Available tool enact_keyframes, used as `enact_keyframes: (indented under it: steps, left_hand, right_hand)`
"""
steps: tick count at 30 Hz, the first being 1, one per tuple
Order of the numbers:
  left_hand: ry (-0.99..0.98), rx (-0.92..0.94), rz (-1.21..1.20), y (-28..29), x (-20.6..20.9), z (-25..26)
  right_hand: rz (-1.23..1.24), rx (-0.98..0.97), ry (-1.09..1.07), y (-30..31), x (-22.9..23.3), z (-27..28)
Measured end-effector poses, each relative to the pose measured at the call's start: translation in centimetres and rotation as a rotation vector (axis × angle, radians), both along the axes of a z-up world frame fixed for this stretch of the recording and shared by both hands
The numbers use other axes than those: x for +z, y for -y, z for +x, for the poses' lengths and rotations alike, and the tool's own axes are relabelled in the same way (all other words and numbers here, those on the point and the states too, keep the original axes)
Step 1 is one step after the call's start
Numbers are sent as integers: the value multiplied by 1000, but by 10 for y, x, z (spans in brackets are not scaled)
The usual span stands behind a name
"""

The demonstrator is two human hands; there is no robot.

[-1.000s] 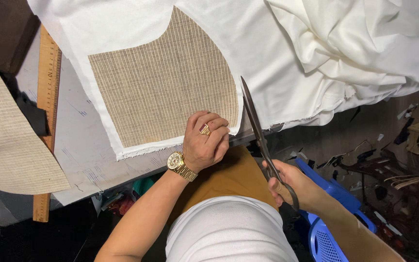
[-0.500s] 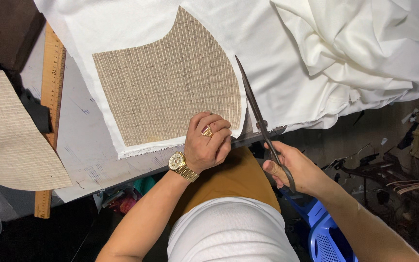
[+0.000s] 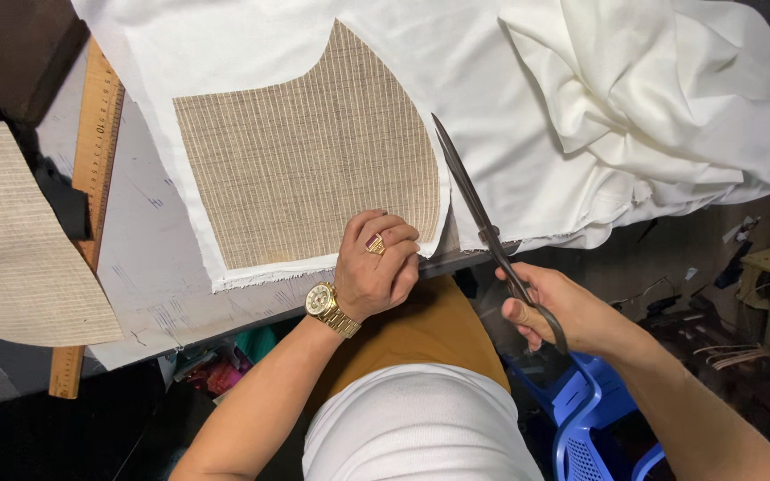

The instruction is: The person cuts a curved shape out of a white fabric sheet using large tailoring shears, moving the shears along the edge of a striped template. They then lift the fabric to check the cut, smooth it out on the table, and continue cutting another section.

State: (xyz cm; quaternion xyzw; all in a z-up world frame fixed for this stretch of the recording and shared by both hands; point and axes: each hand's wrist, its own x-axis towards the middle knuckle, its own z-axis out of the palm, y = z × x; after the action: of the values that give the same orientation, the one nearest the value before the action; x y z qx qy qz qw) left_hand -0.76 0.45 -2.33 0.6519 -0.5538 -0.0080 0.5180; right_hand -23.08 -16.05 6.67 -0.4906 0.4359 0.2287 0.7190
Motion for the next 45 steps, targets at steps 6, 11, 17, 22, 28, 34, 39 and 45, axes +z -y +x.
enact_keyframes:
  steps: [6,11,17,22,28,34,39,45]
  left_hand:
    - [-44,12,-34,-2,-1,0]
    - [-23,11,-23,-2,-1,0]
    - [-11,2,-11,-2,-3,0]
    - [-4,14,-13,-1,-5,0]
    - [10,19,-14,0,-3,0]
    - [13,30,-9,1,-1,1]
    - [25,26,-2,2,2,2]
    - [40,43,-10,2,0,2]
  right_hand:
    - [-25,0,-21,13,4,28]
    - [-52,49,-19,22,-12,33]
    - [-69,77,-54,28,-9,39]
    - [-49,140,-70,47,-6,33]
    - [-68,234,-84,66,-7,48]
    - [-99,229,-17,72,-26,61]
    - [-133,248,-38,73,-4,80]
    - [-112,345,-86,99,4,84]
